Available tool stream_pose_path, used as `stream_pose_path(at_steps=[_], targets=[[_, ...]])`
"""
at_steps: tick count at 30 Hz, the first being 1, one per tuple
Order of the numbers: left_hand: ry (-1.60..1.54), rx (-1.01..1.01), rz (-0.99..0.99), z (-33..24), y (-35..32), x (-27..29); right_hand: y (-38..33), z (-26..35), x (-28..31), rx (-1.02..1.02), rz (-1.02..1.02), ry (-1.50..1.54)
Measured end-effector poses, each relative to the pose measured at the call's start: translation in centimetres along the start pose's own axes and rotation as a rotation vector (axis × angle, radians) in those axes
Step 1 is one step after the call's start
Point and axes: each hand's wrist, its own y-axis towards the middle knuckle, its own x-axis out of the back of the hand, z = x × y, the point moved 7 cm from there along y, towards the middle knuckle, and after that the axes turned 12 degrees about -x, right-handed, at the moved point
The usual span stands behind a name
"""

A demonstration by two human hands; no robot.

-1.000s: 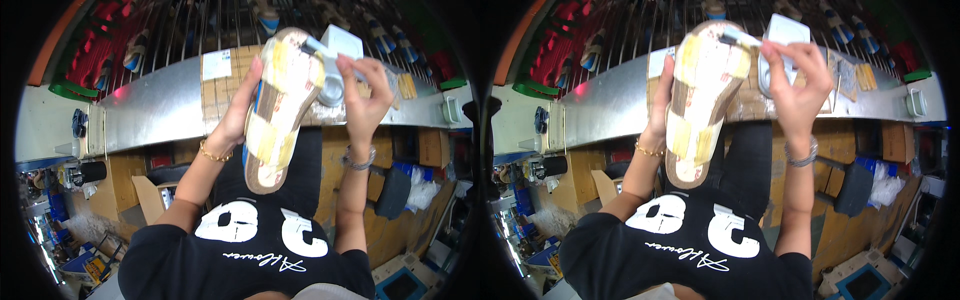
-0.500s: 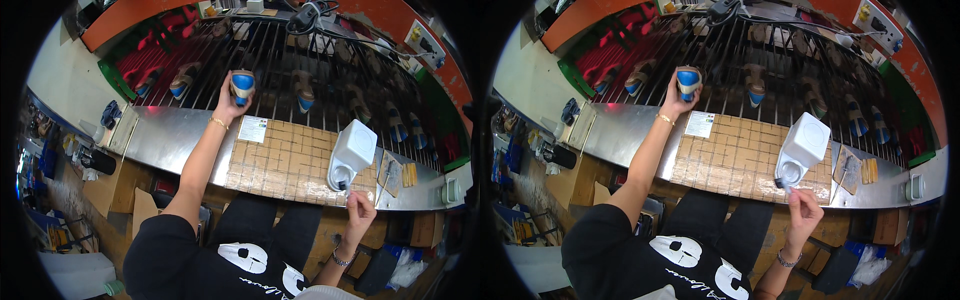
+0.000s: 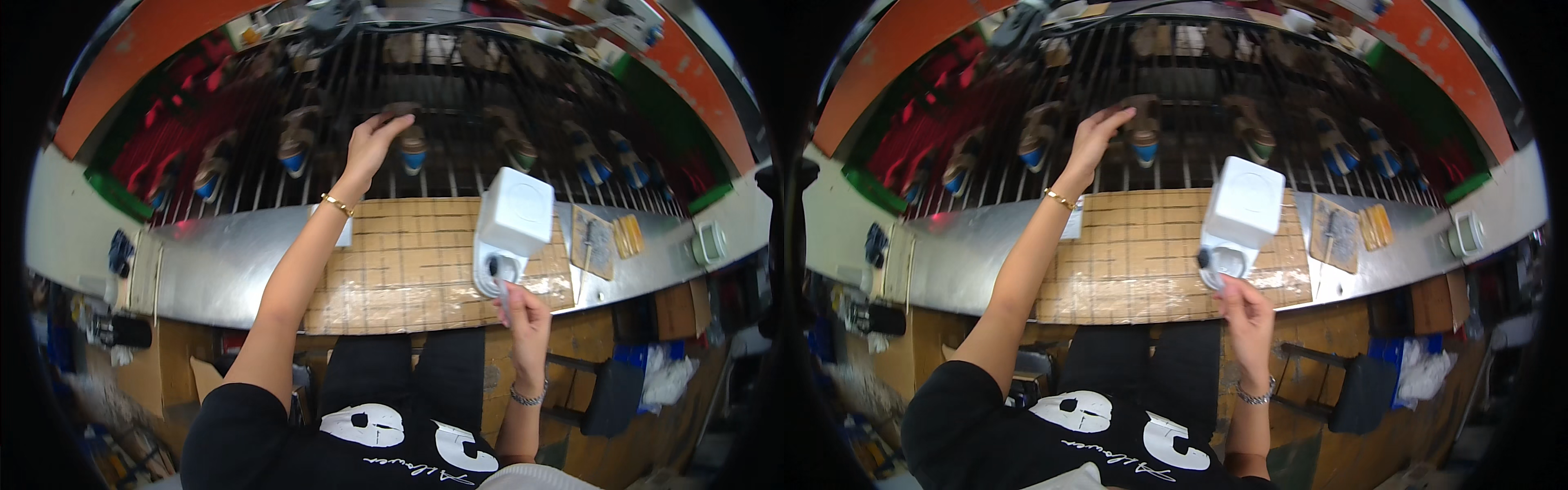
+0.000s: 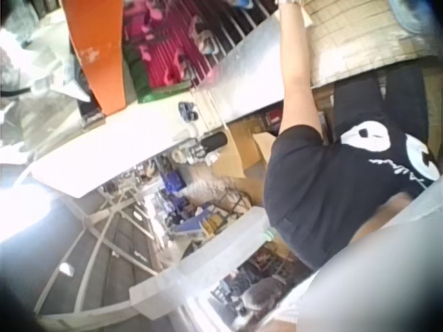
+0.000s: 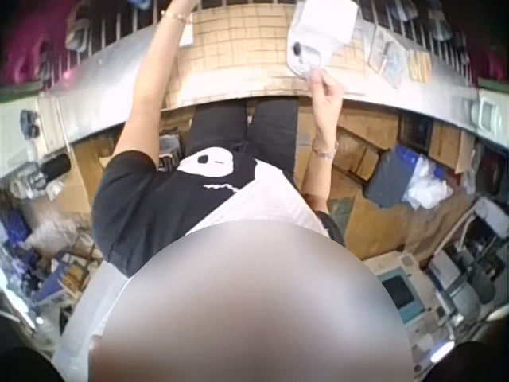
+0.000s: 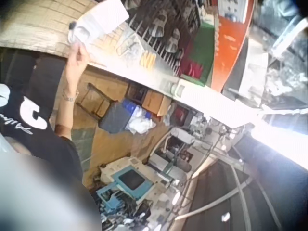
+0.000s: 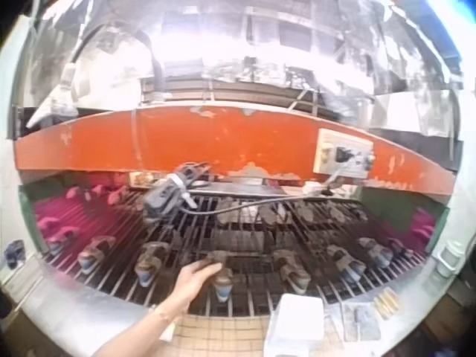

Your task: The person applies a white adhesive to the soles of several shoes using a brush. They repeatedly dip the brush into a container and spread the glue on the taped areas of the shoe soles, then place each shoe on a metal rack.

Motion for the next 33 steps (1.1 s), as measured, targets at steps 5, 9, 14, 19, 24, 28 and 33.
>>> stream_pose_path(at_steps=[5,9,14,19,24,28,33], targets=[[0.852,-0.214,0.322,7.2,4.5,-7.1,-0.7,1.1,-1.2,0.144,-0.001,-0.238],[0.871,-0.060,0.333,9.7,7.0,-3.8,-2.2,3.5,1.6,0.376,-0.167,-0.436],[-0.416,0.318,0.155,0.8,1.3,2.6,-3.0,3.5,6.5,0.224,-0.339,-0.473],[-1.029,0.287,0.442,-6.0,-13.5,1.6,-1.5,4.4,6.6,0.323,-0.405,-0.568],[-0.858,0.433,0.062,-3.8,-19.1,2.6,-1.0,4.6,5.0,0.460,-0.433,-0.861],[-1.033,0.138,0.159,-7.1,-21.3,1.1,-0.5,4.3,4.0,0.561,-0.449,-1.028],[-0.909,-0.040,0.083,-10.7,-22.2,1.4,-0.1,4.8,2.4,0.684,-0.462,-1.184]])
